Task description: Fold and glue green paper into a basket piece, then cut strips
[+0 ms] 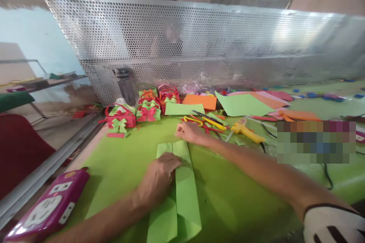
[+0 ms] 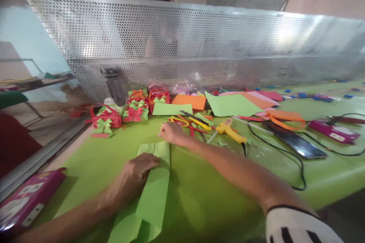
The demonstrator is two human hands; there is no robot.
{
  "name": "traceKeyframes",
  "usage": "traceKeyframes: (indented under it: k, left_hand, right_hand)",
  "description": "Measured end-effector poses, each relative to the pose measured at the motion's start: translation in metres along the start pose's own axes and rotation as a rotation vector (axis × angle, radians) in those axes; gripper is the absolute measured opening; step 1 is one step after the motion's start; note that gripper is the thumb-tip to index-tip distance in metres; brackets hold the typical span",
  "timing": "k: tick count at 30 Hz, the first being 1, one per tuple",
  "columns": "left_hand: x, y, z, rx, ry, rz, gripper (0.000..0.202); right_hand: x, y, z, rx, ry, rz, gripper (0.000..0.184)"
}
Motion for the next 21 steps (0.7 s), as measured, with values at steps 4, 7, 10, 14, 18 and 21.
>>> traceKeyframes:
  k: [4, 7, 10, 14, 18, 21]
  left_hand:
    - [0.003, 0.000, -0.006, -0.004, -0.054, -0.107, 0.043]
    - [0.009, 0.001, -0.004, -0.015, -0.056, -0.171, 0.056]
    - [0.021, 0.005, -0.005, -0.092, -0.099, -0.224, 0.057]
    - [0.042, -0.002, -0.022, -0.121, -0.103, -0.291, 0.041]
    - [0.047, -0.033, -0.035, 0.250, -0.143, -0.526, 0.036]
    - [0.039, -0.051, -0.024, 0.302, -0.268, -0.568, 0.028]
  right_hand:
    - [-0.018, -0.003, -0.021, 0.121, 0.085, -0.073, 0.026]
    - [-0.034, -0.004, -0.026, 0.228, 0.080, -0.143, 0.025]
    - [-0.048, -0.001, -0.021, 0.322, 0.047, -0.173, 0.023]
    - [-0.056, 0.009, -0.011, 0.411, 0.028, -0.167, 0.023]
    - [-0.058, 0.015, -0.007, 0.404, 0.072, -0.134, 0.021]
    - [-0.058, 0.017, -0.008, 0.346, 0.136, -0.105, 0.016]
Point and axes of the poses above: each hand's wrist, its own x-axis towards the middle knuckle, its own z-axis out of the palm, y = z × x, the point moved 2 cm from there along x, towards the middle knuckle, and after that the axes turned 7 degrees about x, right-handed, at the moved point
